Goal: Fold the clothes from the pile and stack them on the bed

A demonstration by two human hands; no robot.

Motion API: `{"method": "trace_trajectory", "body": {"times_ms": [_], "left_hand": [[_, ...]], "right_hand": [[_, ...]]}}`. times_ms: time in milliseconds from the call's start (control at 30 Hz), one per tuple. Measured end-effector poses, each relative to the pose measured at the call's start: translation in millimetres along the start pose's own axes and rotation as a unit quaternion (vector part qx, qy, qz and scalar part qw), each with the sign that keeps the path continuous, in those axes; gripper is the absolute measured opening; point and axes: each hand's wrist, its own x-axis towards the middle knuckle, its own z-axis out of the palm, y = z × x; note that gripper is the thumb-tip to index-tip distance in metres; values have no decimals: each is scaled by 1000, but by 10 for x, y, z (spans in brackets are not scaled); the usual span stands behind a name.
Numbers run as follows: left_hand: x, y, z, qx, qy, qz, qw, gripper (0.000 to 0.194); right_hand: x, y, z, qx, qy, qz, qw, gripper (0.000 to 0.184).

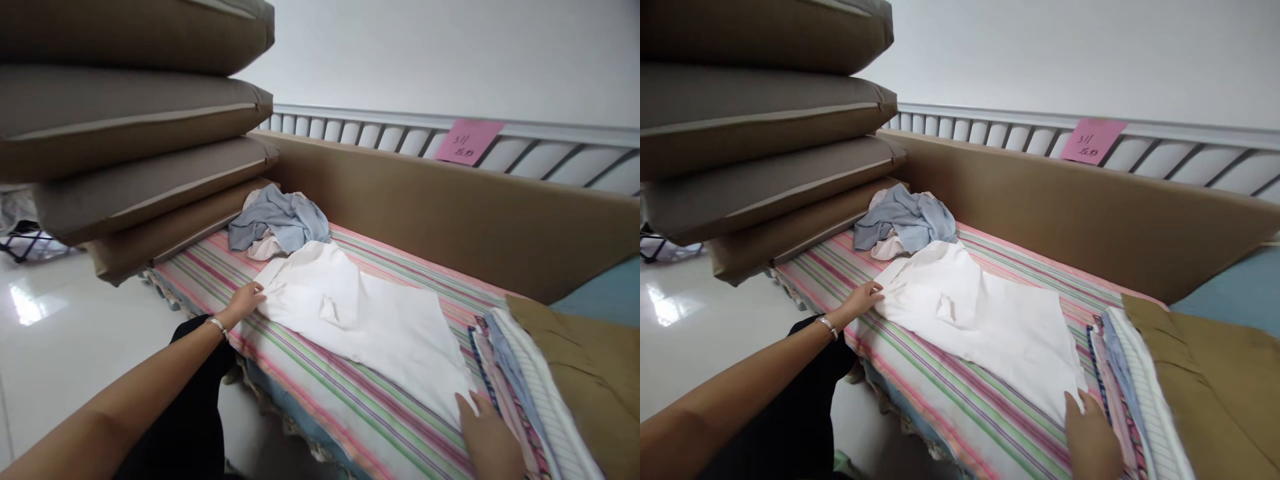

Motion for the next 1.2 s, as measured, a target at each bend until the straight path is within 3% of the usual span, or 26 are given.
{"method": "trace_trajectory", "body": {"times_ms": [200,533,667,767,900,1067,1200], "left_hand": [[-65,-76,-75,7,-29,29,999,26],[-119,-223,-63,31,-42,81,995,15],[-171,-143,-77,50,-25,191,980,7],[-194,-45,-51,72,-35,286,955,12],[-165,22,-57,112,-80,225,965,12],[-131,-86,-118,150,-31,108,982,18],[-144,-169,-105,163,-12,69,984,18]], "right_hand": [[-189,-69,8,-36,34,13,999,57],[-271,-111,0,-30,27,23,999,61],[-305,-149,-24,-30,21,39,999,66],[-308,-140,-17,-20,19,33,999,67],[-286,-106,5,-23,17,34,999,67],[-284,-132,-1,-33,22,36,999,66],[-296,-164,-31,-36,20,31,999,65]]}}
